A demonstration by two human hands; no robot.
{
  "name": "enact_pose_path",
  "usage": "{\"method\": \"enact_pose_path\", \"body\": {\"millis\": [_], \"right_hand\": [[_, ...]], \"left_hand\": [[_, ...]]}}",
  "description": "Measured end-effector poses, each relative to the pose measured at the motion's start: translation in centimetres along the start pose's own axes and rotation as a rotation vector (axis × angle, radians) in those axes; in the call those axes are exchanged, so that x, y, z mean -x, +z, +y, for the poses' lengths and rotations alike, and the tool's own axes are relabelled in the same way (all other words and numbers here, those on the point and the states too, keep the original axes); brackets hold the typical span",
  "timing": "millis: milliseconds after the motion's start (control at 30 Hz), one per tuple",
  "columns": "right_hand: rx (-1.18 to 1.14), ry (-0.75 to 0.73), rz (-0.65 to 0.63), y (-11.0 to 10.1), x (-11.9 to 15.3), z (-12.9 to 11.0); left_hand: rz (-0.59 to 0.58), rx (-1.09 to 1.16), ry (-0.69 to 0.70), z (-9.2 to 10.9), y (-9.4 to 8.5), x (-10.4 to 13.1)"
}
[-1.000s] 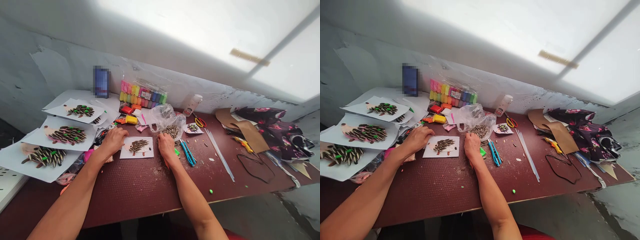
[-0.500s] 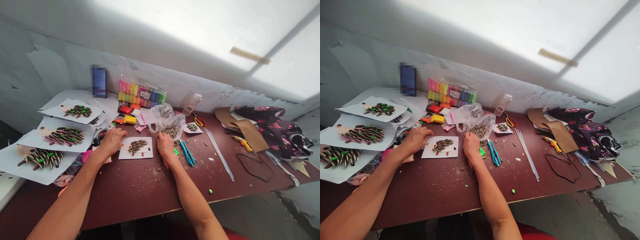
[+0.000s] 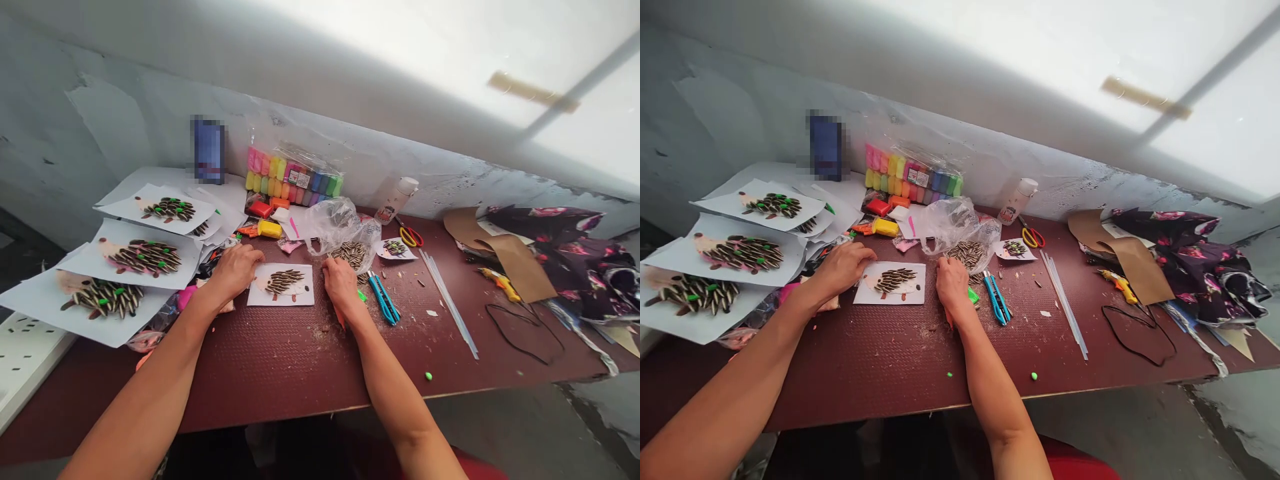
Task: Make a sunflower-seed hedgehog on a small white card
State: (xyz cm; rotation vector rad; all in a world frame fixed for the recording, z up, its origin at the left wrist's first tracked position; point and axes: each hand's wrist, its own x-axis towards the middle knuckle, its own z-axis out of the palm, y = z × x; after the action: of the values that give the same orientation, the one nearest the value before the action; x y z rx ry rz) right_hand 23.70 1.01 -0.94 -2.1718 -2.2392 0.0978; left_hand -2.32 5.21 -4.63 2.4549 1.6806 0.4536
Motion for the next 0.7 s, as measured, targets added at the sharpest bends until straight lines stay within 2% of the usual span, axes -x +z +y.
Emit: {"method": "enact_pose_path", "body": {"millis": [167, 367, 567, 700], "right_hand": [[-0.017, -0.024, 0.013, 0.1, 0.0, 0.2], [-0.029, -0.011, 0.010, -0.3, 0.1, 0.0], [-0.109, -0.041, 0.056, -0.3, 0.1, 0.0], [-0.277, -0.110, 0.121, -0.2, 0.2, 0.2]], "left_hand": [[0.010, 0.057, 0.001, -0.1, -0.3, 0.0], [0.074, 0.226, 0.142, 1.4, -1.5, 0.2], [0.001, 0.389, 0.096, 2.4, -1.7, 0.2], [-0.047, 0.460, 0.111, 2.6, -1.2, 0.1]]}}
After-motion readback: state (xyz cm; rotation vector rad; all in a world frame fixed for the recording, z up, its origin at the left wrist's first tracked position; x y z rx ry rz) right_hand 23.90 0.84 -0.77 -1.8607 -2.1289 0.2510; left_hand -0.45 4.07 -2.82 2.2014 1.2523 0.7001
